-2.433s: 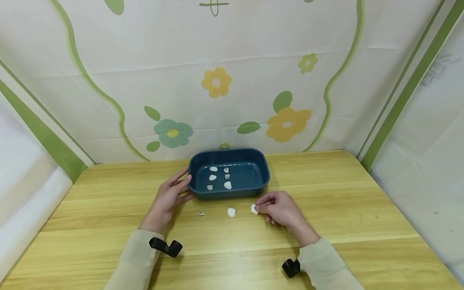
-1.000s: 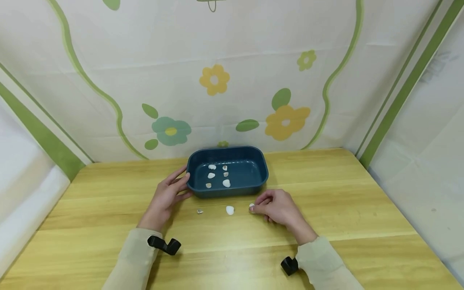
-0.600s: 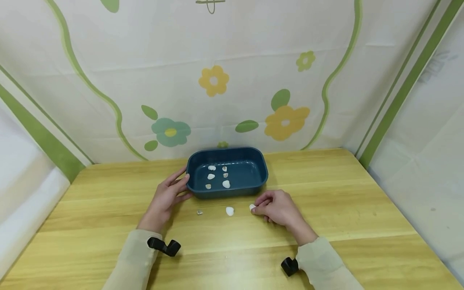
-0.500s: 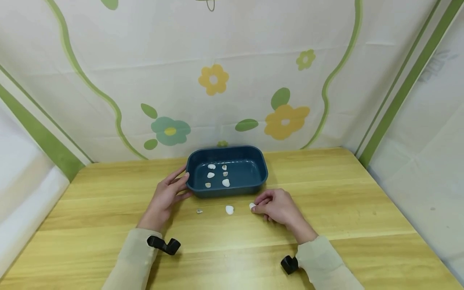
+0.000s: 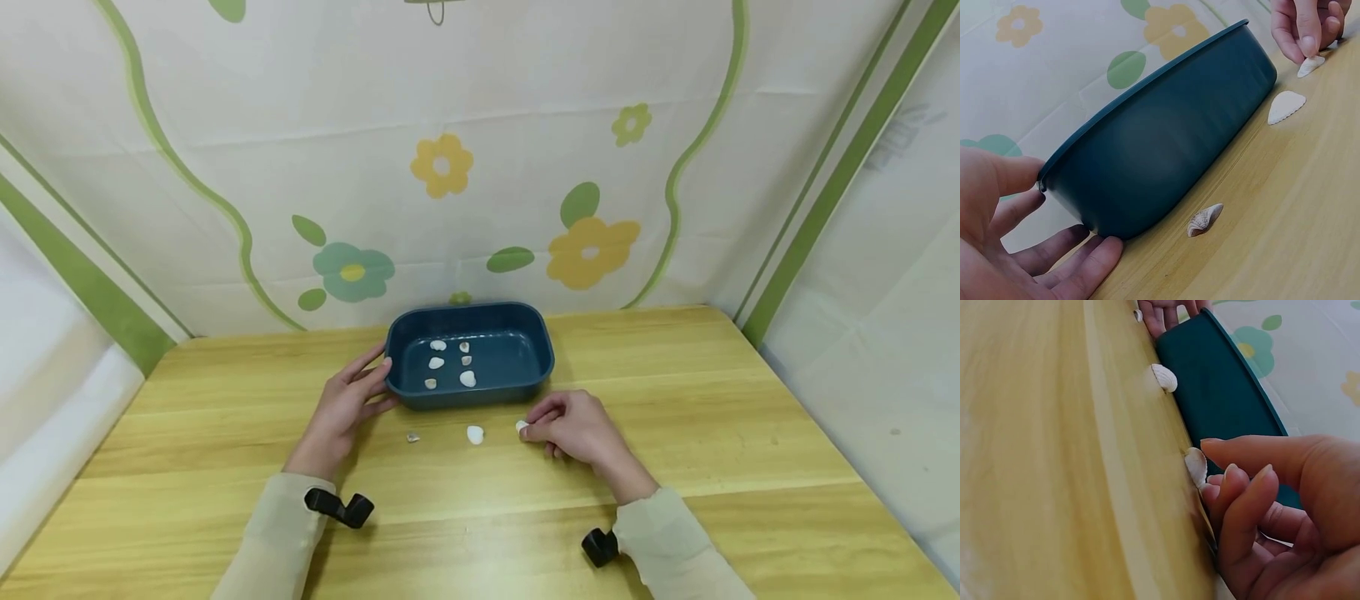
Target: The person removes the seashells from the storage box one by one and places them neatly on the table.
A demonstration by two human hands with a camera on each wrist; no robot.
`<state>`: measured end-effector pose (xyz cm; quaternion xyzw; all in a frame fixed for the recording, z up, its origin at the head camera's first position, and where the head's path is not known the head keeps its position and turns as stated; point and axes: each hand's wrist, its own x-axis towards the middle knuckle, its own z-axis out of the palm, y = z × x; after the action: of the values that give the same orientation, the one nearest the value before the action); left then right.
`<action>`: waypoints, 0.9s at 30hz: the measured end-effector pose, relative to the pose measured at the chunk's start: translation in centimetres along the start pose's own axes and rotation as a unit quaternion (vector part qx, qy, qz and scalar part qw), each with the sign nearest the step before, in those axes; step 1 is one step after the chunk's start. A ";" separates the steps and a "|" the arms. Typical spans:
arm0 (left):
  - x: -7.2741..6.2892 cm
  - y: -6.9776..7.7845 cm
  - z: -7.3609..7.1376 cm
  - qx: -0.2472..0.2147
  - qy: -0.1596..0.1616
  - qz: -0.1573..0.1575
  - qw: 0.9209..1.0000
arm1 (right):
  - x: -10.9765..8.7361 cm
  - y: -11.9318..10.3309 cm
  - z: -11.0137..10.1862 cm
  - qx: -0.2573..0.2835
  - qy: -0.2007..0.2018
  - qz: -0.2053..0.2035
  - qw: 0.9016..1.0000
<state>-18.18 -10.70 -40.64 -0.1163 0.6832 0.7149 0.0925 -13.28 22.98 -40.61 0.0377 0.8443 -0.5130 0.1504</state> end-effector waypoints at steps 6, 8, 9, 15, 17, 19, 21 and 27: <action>0.1 0.0 0.0 -0.001 0.000 0.000 1.000 | 0.0 0.0 -0.5 0.037 -0.012 -0.006 0.999; 0.1 0.0 0.0 -0.001 0.000 0.003 1.000 | 0.0 -0.1 -0.8 0.043 -0.013 -0.009 0.999; 0.1 0.0 0.0 -0.001 0.001 0.004 1.000 | 0.0 -0.1 -1.0 0.044 -0.015 -0.012 0.999; 0.0 0.0 -0.1 -0.001 0.000 0.001 1.000 | 0.1 -0.1 -1.2 0.042 -0.026 -0.021 0.999; -0.1 0.1 -0.2 0.000 0.001 -0.001 1.000 | 0.1 -0.2 -1.2 0.039 -0.028 -0.024 0.999; -0.1 0.0 -0.2 0.001 0.002 -0.002 1.000 | 0.1 -0.2 -1.2 0.037 -0.030 -0.026 0.999; -0.2 0.0 -0.2 0.001 0.002 -0.003 1.000 | 0.0 -0.2 -1.1 0.037 -0.032 -0.027 0.998; -0.1 0.0 -0.1 0.005 0.001 0.000 1.000 | -0.2 -0.4 -1.2 0.039 -0.033 -0.034 0.998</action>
<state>-18.10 -10.78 -40.62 -0.1165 0.6873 0.7111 0.0918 -13.45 23.84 -39.74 -0.0025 0.8191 -0.5512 0.1589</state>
